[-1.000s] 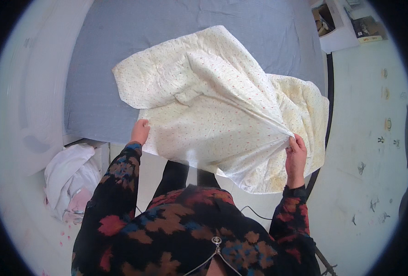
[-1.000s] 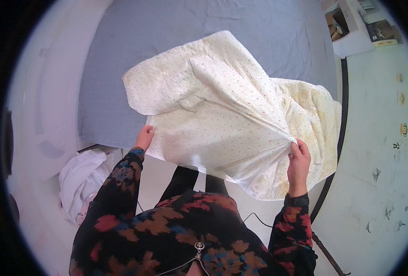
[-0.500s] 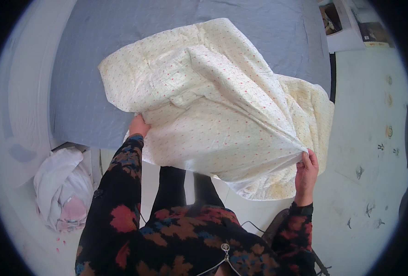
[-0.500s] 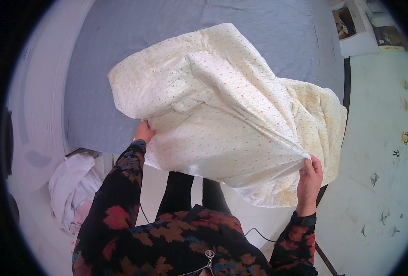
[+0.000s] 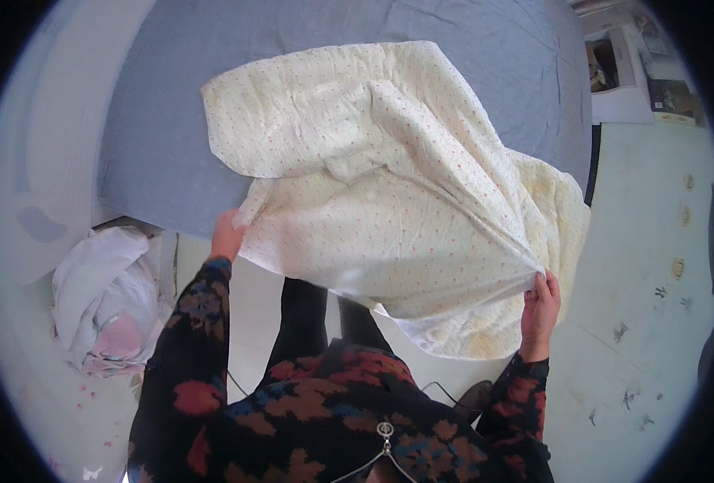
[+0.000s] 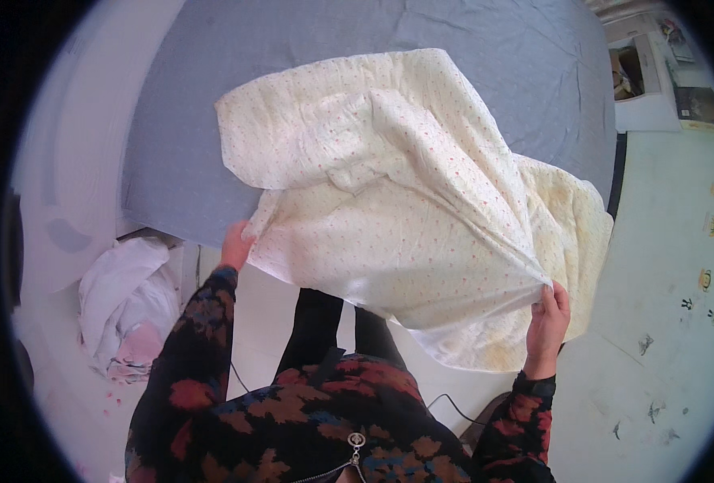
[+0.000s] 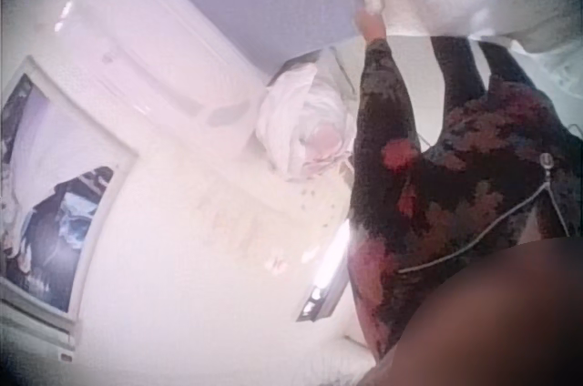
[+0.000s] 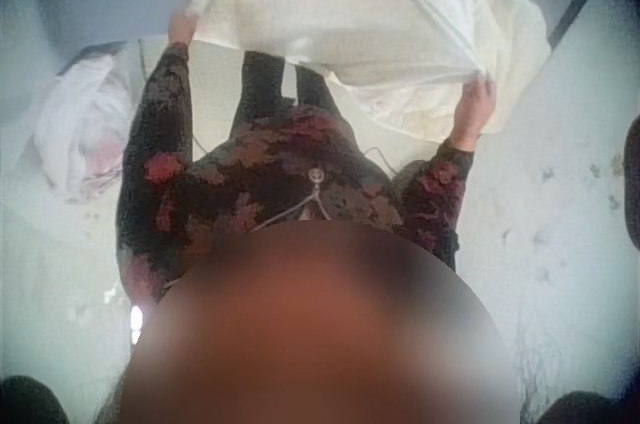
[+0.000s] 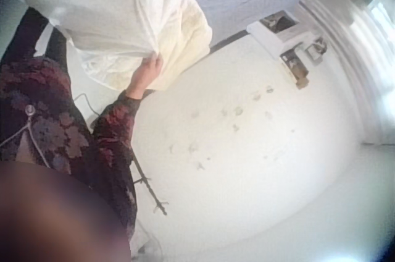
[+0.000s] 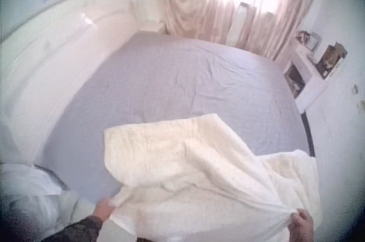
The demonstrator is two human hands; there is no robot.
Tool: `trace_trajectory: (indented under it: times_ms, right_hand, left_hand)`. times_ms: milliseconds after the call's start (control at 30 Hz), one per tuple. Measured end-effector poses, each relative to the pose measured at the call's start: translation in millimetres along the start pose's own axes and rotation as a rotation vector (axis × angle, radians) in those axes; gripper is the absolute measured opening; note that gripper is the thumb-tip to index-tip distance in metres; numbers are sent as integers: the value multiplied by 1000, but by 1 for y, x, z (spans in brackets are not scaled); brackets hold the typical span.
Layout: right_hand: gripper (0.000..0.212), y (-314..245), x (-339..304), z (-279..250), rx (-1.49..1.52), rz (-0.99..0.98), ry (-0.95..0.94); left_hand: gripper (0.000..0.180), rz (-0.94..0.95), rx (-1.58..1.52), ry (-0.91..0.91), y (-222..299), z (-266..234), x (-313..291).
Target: The person folds a large white patterned cloth on a bed. They repeatedly smooth, lift, and fold sections of the fabric, adjusting the edges and creases by hand.
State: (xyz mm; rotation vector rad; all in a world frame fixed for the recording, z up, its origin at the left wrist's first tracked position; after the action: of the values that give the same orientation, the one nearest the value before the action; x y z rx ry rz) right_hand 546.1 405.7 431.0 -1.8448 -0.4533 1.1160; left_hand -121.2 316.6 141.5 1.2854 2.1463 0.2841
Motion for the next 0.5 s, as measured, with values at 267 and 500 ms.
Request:
trace_trajectory:
  times_ms: [267,500]
  right_hand:
    - [16,-7,-13,-4,-84,-7,24]
    - [16,-3,2,2,-38,-19,11]
  left_hand:
    - [79,-194,-8,-143,62,49,59]
    - [50,-292,-880,-310,55,2,-50]
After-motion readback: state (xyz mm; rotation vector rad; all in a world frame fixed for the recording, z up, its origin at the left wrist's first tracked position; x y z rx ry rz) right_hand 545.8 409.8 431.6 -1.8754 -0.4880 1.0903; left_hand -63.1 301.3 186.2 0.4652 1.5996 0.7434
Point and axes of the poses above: each hand's wrist, its own x-axis towards the middle knuckle, its own z-axis out of the palm, y = z × x, the point moved 3 cm from there along x, towards the middle knuckle, and after that the axes turned 8 degrees about y, right-handed, at the moved point
